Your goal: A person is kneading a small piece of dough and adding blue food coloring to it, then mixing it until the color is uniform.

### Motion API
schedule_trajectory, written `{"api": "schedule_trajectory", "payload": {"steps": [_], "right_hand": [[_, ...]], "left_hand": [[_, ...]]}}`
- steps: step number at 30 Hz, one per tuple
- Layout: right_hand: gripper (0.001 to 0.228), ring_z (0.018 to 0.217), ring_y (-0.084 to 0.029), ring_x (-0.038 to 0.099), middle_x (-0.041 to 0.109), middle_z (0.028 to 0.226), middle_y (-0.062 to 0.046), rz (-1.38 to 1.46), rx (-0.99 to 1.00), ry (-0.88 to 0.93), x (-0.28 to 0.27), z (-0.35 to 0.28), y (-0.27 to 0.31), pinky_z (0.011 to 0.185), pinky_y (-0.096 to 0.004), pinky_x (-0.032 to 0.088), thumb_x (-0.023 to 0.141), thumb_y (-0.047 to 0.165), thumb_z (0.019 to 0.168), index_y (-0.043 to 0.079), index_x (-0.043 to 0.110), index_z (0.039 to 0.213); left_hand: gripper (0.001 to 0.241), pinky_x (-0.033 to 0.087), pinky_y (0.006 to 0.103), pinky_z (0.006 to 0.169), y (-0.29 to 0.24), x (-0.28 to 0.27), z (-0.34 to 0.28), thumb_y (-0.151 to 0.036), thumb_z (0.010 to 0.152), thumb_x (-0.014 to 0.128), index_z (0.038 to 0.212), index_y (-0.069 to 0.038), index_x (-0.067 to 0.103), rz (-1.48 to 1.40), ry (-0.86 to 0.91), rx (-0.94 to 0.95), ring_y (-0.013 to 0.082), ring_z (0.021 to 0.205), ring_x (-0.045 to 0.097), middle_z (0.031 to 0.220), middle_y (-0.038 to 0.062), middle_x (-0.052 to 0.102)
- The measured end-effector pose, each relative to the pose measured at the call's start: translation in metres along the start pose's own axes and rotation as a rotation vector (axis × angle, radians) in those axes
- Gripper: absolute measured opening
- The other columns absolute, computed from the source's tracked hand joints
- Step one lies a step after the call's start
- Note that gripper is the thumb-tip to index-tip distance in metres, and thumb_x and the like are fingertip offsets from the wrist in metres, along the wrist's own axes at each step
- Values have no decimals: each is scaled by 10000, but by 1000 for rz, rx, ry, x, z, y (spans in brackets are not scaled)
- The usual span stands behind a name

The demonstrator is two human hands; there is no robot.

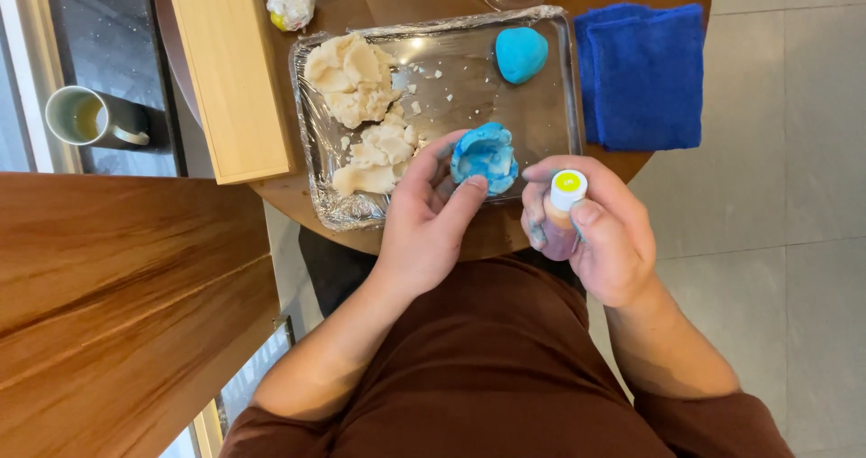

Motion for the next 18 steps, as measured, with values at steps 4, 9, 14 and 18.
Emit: {"api": "schedule_trajectory", "payload": {"steps": [4,9,14,18], "right_hand": [[429,524,-169,543,549,695,-169,11,17,-24,-5,2,-5,414,-281,486,466,301,998,-106,593,1048],[418,499,-158,536,533,662,-147,8,-3,-35,-8,5,-4,386,-260,468,452,316,1015,-82,578,994],[392,477,-157,537,526,642,-129,16,-21,-51,-6,8,-3,386,-261,472,447,305,1015,-58,582,958],[384,458,-160,533,515,614,-123,22,-18,-68,-8,8,-9,387,-263,467,420,288,1034,-46,569,916]], "left_hand": [[485,592,370,949,4,0,1,-45,988,625,1452,21,500,10,6,-1,177,1124,619,1233,126,598],[476,592,379,949,8,-1,1,-51,992,626,1448,20,508,10,11,3,184,1130,623,1239,137,604],[475,591,366,948,6,0,1,-60,988,633,1440,24,514,11,4,-12,174,1120,626,1220,134,608],[475,596,366,939,8,-1,1,-64,981,644,1430,27,522,11,-5,-29,182,1116,636,1219,143,616]]}}
Point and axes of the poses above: each hand's wrist, its own z-axis towards the middle knuckle, its own x-axis out of the palm, y = z × x, the point moved 7 cm from there along z, towards the middle knuckle
